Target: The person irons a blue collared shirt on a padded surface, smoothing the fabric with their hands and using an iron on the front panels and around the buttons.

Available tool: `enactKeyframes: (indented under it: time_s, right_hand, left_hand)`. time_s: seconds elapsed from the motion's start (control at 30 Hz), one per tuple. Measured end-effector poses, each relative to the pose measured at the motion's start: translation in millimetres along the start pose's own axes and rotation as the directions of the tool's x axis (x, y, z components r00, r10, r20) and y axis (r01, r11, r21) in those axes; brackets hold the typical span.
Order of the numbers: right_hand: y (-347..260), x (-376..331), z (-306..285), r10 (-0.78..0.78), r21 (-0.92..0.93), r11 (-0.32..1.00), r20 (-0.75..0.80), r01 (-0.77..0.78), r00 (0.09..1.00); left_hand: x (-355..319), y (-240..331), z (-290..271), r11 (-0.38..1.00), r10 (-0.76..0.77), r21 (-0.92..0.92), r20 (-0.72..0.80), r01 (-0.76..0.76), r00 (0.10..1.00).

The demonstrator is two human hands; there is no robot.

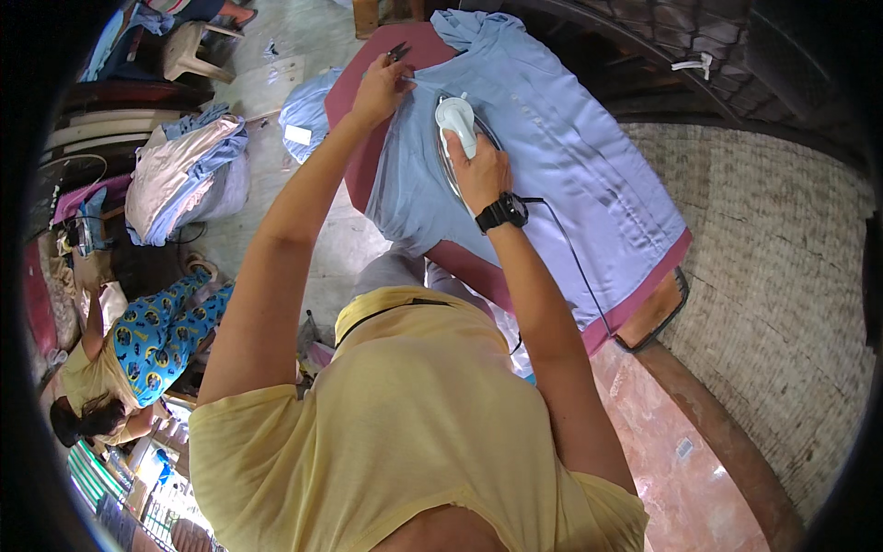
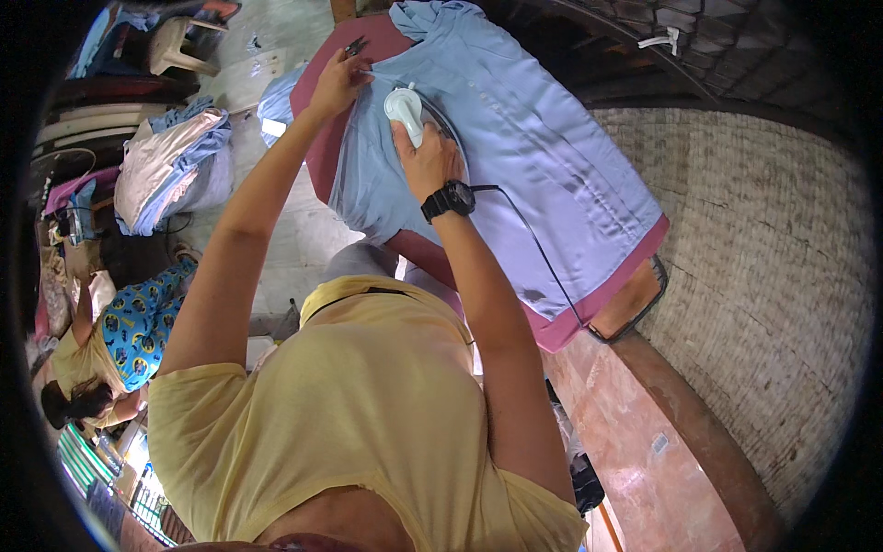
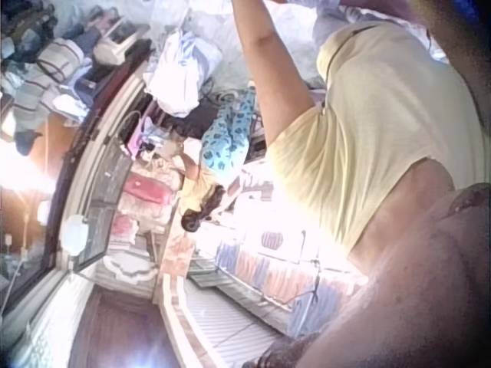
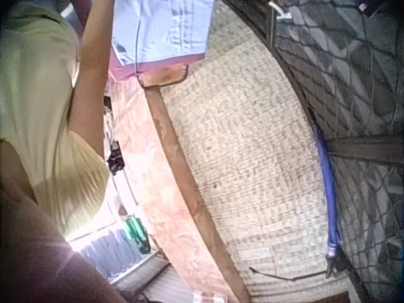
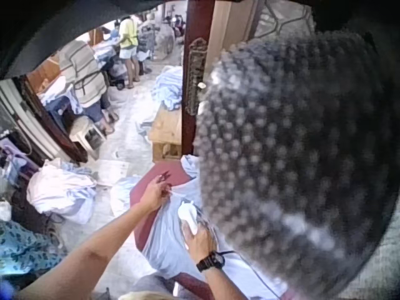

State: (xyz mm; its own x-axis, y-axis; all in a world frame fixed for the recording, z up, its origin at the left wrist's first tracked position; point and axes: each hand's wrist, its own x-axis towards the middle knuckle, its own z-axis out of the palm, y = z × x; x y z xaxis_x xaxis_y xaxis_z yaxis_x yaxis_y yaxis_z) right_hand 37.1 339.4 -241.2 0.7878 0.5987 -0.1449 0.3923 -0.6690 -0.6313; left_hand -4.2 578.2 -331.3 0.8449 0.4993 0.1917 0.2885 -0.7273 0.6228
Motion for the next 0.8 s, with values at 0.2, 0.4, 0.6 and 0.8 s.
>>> enactKeyframes:
  time_s: [0.2,0.4,0.6,0.8]
  right_hand:
    - [16.8,-18.9,-28.4,0.055,-0.142,0.989,0.121,-0.037,0.991]
    - [55.1,-32.7,-27.8,0.027,-0.004,1.0,0.162,-0.026,0.986]
    - [23.5,1.8,-15.0,0.017,-0.165,0.986,-0.056,-0.026,0.998]
    - [24.1,18.1,-23.6,0.006,-0.107,0.994,0.069,0.001,0.998]
  left_hand:
    - [9.4,7.5,17.7,0.928,0.35,-0.186,0.151,-0.322,0.924]
    - [4.3,22.8,36.8,0.99,0.141,-0.024,0.009,-0.141,0.99]
    - [3.8,43.2,35.8,0.979,-0.172,-0.113,0.009,0.172,0.985]
    - [5.1,3.4,-5.2,0.914,0.236,0.297,0.166,-0.277,0.957]
